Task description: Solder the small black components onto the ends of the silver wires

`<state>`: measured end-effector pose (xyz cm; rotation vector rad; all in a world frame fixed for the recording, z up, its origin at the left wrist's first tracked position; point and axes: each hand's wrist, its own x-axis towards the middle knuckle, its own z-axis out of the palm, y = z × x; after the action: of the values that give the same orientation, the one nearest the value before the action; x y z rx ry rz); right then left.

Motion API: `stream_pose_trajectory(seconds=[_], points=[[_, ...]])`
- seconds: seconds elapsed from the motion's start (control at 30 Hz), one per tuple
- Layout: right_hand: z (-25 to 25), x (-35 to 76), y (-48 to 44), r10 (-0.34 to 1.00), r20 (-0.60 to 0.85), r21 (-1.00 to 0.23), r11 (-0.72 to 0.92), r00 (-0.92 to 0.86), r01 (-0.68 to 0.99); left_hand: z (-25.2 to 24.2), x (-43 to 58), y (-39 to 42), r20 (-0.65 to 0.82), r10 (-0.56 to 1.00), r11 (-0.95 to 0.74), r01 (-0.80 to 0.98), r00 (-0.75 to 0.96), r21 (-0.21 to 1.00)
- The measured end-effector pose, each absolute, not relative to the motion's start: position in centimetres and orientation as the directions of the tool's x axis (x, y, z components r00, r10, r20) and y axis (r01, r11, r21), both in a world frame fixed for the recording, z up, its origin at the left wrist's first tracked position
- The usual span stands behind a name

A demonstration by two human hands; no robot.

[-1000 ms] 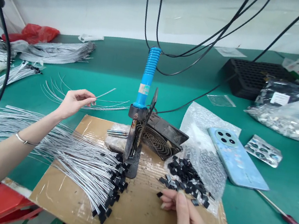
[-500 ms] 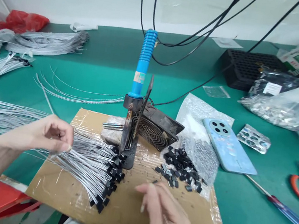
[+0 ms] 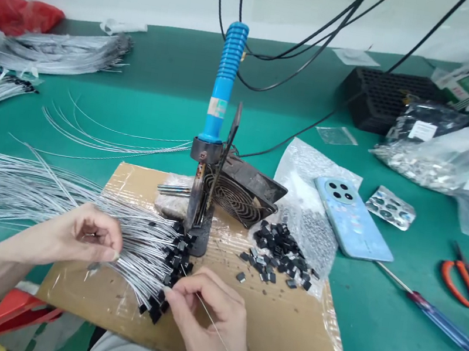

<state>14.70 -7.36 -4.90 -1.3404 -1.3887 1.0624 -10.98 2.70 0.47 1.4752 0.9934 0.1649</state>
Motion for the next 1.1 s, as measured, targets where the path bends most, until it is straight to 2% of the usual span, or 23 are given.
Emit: stream_pose_trajectory(seconds=[0.23, 0.4, 0.5, 0.63, 0.7, 0.97, 1.1], points=[[-5.4, 14.7, -7.3, 0.983, 0.178, -0.944, 0.181, -0.035, 0.275, 1.9, -8.3, 0.4, -0.438, 0.746, -0.053, 0.700, 0.502, 0.712], [-5.4, 14.6, -7.5, 0.970, 0.243, -0.919, 0.237, -0.020, 0.314, 0.9, -5.0, -2.4, -0.288, 0.803, -0.164, 0.658, 0.522, 0.735], [-5.4, 14.3, -7.7, 0.975, 0.212, -0.940, 0.186, 0.062, 0.287, -0.3, -3.9, -2.8, -0.310, 0.804, -0.095, 0.624, 0.507, 0.775], [-5.4, 13.6, -7.9, 0.974, 0.053, -0.989, 0.021, 0.219, 0.147, -1.1, -3.3, -2.7, -0.331, 0.830, 0.068, 0.508, 0.449, 0.859], [-5.5, 13.3, -7.9, 0.968, 0.017, -0.995, -0.009, 0.248, 0.103, -1.3, -3.2, -2.6, -0.341, 0.834, 0.117, 0.465, 0.433, 0.877], [-5.4, 13.3, -7.8, 0.974, 0.031, -0.997, 0.015, 0.225, 0.077, -1.6, -2.7, -2.7, -0.368, 0.850, 0.177, 0.453, 0.376, 0.874], [-5.4, 13.5, -7.8, 0.951, -0.071, -0.997, -0.077, 0.300, 0.008, -1.4, -2.4, -2.6, -0.347, 0.875, 0.171, 0.454, 0.338, 0.874]])
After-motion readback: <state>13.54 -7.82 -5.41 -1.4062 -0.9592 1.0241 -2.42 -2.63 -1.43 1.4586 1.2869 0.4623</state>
